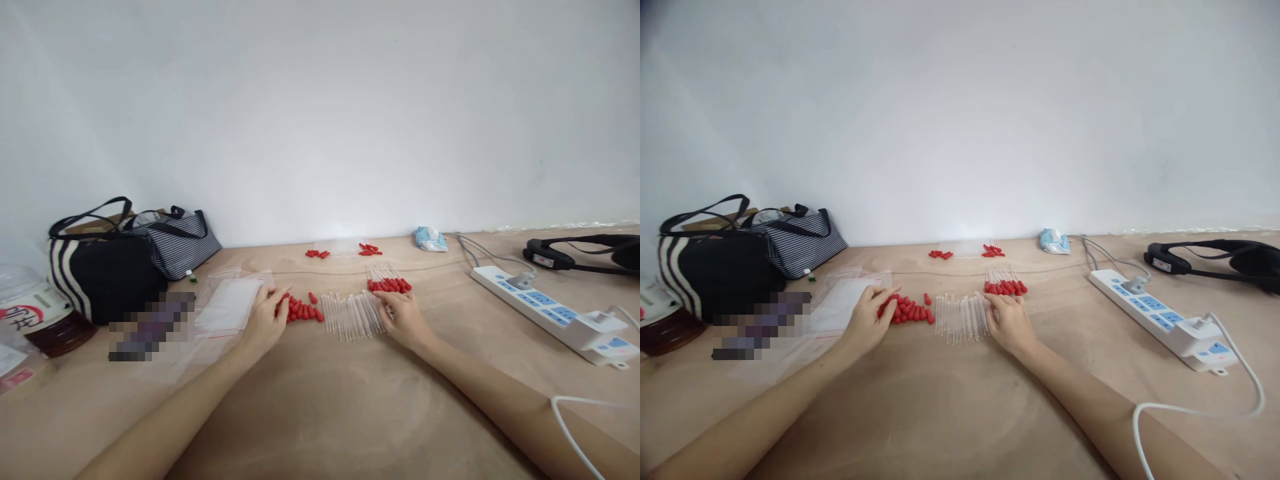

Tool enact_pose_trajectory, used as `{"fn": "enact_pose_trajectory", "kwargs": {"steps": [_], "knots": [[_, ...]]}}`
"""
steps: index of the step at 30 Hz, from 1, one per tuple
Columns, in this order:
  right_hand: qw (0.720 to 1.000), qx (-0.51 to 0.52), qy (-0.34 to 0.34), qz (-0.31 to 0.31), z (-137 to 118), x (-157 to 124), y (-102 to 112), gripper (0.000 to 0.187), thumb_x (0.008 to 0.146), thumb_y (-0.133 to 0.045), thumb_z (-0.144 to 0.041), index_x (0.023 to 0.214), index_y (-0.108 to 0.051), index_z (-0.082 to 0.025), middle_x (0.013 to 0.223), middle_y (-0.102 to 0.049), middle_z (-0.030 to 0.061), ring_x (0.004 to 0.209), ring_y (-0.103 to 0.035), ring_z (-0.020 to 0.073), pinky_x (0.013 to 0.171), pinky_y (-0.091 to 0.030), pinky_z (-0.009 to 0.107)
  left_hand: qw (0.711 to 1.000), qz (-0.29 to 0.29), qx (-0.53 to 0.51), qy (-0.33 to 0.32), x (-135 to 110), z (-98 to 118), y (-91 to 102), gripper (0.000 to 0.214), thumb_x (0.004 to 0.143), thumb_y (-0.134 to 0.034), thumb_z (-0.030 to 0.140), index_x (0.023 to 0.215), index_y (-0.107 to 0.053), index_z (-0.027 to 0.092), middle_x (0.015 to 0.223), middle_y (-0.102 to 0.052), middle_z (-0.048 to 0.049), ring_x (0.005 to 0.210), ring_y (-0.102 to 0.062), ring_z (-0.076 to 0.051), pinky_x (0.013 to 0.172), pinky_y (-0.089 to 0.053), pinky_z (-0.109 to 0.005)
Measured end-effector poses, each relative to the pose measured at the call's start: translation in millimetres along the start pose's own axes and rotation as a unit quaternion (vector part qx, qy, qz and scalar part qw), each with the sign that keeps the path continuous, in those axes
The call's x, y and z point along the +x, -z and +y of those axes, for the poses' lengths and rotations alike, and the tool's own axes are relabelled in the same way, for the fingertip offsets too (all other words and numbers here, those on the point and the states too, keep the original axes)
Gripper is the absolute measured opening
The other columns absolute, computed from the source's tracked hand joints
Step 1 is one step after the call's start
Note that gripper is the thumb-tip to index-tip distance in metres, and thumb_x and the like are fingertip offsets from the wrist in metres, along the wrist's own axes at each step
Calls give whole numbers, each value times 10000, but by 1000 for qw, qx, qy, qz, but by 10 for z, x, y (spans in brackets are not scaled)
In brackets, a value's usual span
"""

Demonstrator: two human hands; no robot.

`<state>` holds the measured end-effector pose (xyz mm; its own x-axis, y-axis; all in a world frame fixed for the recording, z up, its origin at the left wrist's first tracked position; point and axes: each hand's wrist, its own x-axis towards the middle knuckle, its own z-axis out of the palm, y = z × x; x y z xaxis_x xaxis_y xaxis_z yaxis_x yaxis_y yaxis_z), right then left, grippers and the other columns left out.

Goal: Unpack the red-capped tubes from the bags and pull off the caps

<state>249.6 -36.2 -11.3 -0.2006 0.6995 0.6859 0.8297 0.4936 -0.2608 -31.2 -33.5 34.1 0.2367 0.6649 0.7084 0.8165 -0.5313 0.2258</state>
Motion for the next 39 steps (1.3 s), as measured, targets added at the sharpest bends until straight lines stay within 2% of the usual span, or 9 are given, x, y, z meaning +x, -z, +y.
{"fn": "enact_pose_trajectory", "kwargs": {"steps": [4, 7, 12, 16, 21, 26, 30, 34, 39], "knots": [[999, -15, -30, -9, -30, 103, -6, 127, 765, -458, -196, 712, -571, -179, 655, -633, 3, 644, -539, 133, 718, -272, 288, 989, -99, 59, 97, 296, -15, -133, 254, 714, -478, 154, 963, -521, 180, 777, -591, -16, 693, -576, -159, 644, -438, -290], [997, -69, -15, 21, -117, 124, -26, 137, 744, -481, -191, 633, -561, -183, 583, -611, -3, 637, -514, 138, 742, -236, 314, 976, -134, 123, 119, 420, 21, -283, 144, 684, -504, 175, 827, -523, 190, 711, -629, -20, 711, -588, -210, 716, -388, -377], [992, -119, 29, 41, -188, 87, -64, 158, 744, -489, -194, 615, -580, -185, 587, -607, 9, 646, -470, 142, 717, -208, 330, 972, -152, 139, 109, 441, 42, -423, 29, 643, -529, 189, 621, -511, 190, 592, -622, -21, 656, -577, -238, 730, -324, -439], [991, -126, 38, 26, -200, 37, -73, 176, 771, -480, -217, 670, -622, -190, 630, -612, 20, 667, -469, 147, 692, -203, 330, 976, -143, 134, 93, 370, 102, -365, 44, 652, -529, 213, 690, -544, 196, 755, -650, -43, 778, -562, -255, 734, -315, -430], [994, -110, 23, 7, -274, 4, -35, 241, 804, -462, -306, 687, -644, -198, 641, -612, 27, 692, -494, 156, 697, -207, 330, 992, -88, 83, -26, 62, 307, -211, 73, 724, -499, 234, 749, -559, 202, 807, -617, -35, 826, -528, -226, 763, -309, -404], [989, -115, -91, 1, -101, 247, 95, 357, 844, -374, -302, 605, -610, -180, 671, -629, 38, 696, -526, 156, 699, -225, 326, 991, -95, 4, -94, -221, 369, -196, 72, 724, -522, 215, 782, -563, 204, 825, -608, -24, 834, -520, -197, 787, -309, -382], [955, -149, -251, -61, 208, 486, 149, 238, 775, -446, -321, 796, -647, -194, 817, -648, 69, 785, -551, 206, 712, -272, 336, 992, -100, -4, -78, -236, 321, -233, 59, 725, -527, 193, 765, -569, 205, 817, -601, -18, 832, -517, -191, 769, -319, -369], [932, -176, -284, -140, 352, 524, 80, 312, 751, -460, -400, 807, -664, -170, 899, -633, 120, 847, -551, 257, 759, -298, 396, 991, -106, -7, -77, -225, 306, -236, 51, 735, -525, 185, 712, -567, 203, 808, -595, -12, 824, -513, -181, 768, -319, -366], [927, -183, -295, -145, 335, 483, 7, 293, 768, -441, -341, 753, -669, -159, 876, -633, 134, 860, -554, 258, 789, -290, 426, 992, -95, -7, -82, -237, 317, -226, 67, 730, -526, 177, 695, -576, 203, 803, -596, -15, 821, -515, -180, 766, -324, -366]]}}
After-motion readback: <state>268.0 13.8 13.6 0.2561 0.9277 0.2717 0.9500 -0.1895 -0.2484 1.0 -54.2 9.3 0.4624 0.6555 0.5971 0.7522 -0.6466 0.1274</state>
